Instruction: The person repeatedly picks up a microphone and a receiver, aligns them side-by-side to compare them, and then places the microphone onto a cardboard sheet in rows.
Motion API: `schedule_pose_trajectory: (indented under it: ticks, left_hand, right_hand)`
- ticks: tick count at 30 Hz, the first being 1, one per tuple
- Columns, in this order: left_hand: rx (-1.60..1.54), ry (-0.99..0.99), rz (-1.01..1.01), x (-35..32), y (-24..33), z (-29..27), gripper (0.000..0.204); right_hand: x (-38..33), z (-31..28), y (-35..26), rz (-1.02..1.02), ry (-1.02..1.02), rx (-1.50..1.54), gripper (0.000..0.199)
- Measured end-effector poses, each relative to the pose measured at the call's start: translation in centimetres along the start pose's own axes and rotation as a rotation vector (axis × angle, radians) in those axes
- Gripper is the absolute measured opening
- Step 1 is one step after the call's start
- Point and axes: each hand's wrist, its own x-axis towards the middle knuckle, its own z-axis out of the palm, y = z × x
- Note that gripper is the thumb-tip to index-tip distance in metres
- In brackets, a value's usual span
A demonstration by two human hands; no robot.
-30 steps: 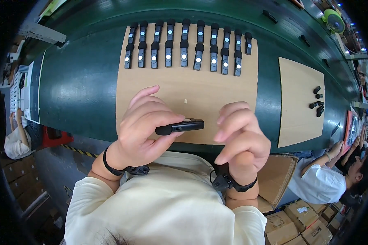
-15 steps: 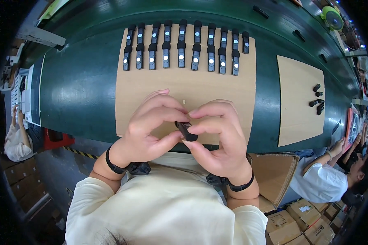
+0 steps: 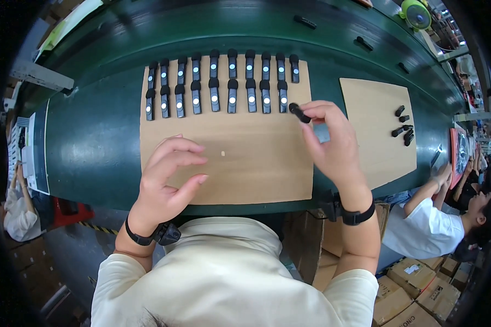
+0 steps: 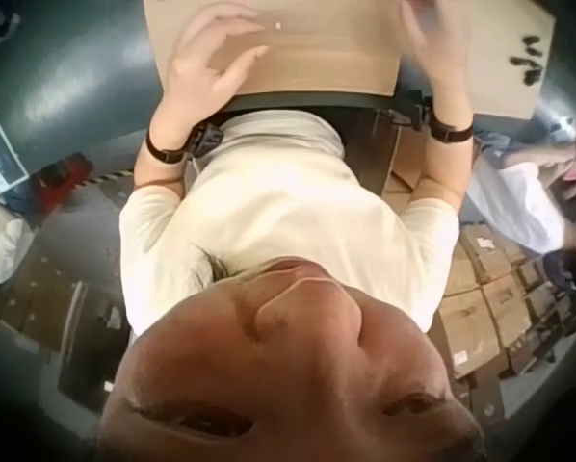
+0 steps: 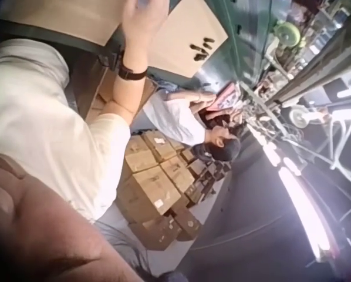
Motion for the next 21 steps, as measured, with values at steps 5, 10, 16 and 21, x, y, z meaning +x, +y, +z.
schedule_pose_trajectory:
  ticks: [5,10,16,21]
  left_hand:
    - [0.029,0.026,-0.036,-0.3,0.0,-0.6,0.023]
    - [0.035,0.004,-0.130,-0.9,-0.3,-1.5,0.022]
    - [0.067,0.040,-0.067,-0.6,-0.5,-1.7,0.022]
    - [0.079,0.016,-0.057,-0.4,0.2,-2.4,0.021]
  right_hand:
    - [0.3,-0.2,3.9,-0.196,-0.095,-0.284,0.025]
    - [-0.2,0.1,3.3,-0.233,-0.176,-0.309,0.022]
    - [1.2,0.5,4.1,-0.224,-0.151,-0.317,0.018]
    - [1.8,0.7,4.7,-0.212,-0.136,-0.296,0.018]
